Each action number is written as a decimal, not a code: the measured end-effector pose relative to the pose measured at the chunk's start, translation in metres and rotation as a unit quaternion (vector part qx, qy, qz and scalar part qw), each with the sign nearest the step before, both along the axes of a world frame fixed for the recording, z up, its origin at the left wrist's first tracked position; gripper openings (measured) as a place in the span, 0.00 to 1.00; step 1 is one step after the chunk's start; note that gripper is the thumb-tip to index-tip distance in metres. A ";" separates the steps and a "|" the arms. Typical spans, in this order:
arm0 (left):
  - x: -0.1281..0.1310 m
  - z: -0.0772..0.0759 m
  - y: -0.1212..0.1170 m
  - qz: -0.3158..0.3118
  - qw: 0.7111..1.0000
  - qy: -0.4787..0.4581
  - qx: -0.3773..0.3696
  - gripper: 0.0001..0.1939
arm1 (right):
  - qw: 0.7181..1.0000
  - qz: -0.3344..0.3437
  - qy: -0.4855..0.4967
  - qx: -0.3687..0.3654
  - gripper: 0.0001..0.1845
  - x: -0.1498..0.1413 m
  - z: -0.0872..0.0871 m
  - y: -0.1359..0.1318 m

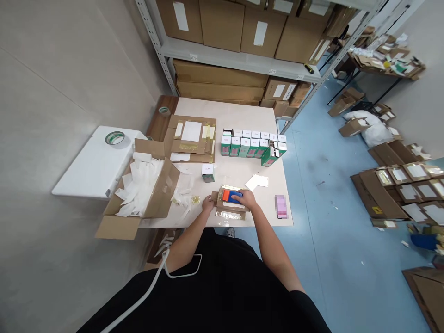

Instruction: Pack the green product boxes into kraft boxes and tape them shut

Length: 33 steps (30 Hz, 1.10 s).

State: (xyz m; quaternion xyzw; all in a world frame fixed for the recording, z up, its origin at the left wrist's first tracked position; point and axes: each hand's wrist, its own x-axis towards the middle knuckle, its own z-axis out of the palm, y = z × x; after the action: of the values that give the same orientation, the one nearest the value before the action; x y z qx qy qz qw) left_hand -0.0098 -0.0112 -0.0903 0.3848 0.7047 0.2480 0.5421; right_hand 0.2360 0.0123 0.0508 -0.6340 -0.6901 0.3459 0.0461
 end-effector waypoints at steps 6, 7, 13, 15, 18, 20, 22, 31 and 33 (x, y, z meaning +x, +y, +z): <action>-0.014 0.025 0.016 -0.145 0.979 -0.037 0.137 0.42 | 1.000 0.005 -0.014 0.005 0.25 -0.001 0.002 0.001; -0.015 0.029 0.019 -0.198 0.969 -0.042 0.141 0.47 | 1.000 0.008 -0.014 0.003 0.25 -0.001 0.002 0.002; -0.014 0.044 0.032 -0.332 0.929 0.128 0.101 0.57 | 1.000 0.017 -0.024 0.000 0.27 -0.003 0.005 0.002; -0.014 0.045 0.033 -0.361 0.913 0.170 0.083 0.57 | 0.999 0.020 -0.029 -0.001 0.28 -0.005 0.005 0.002; -0.016 0.045 0.033 -0.382 0.907 0.164 0.076 0.56 | 0.999 0.025 -0.040 -0.008 0.29 -0.009 0.007 0.003; -0.019 0.044 0.033 -0.378 0.908 0.162 0.074 0.56 | 0.998 0.030 -0.052 -0.014 0.30 -0.012 0.009 0.004; -0.022 0.045 0.033 -0.380 0.906 0.174 0.067 0.56 | 0.997 0.039 -0.066 -0.018 0.31 -0.012 0.012 0.006; -0.018 0.049 0.033 -0.332 0.931 0.138 0.071 0.53 | 0.992 -0.007 -0.118 -0.044 0.30 0.005 0.023 -0.006; -0.017 0.048 0.034 -0.325 0.935 0.127 0.057 0.54 | 0.992 -0.017 -0.119 -0.042 0.29 0.003 0.023 -0.007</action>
State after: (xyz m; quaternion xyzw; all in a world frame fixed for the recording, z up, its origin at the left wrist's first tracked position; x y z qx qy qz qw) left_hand -0.0266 0.0227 -0.0424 0.6512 0.5892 0.0471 0.4759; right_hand 0.2393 0.0057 0.0734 -0.6839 -0.6647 0.2953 -0.0569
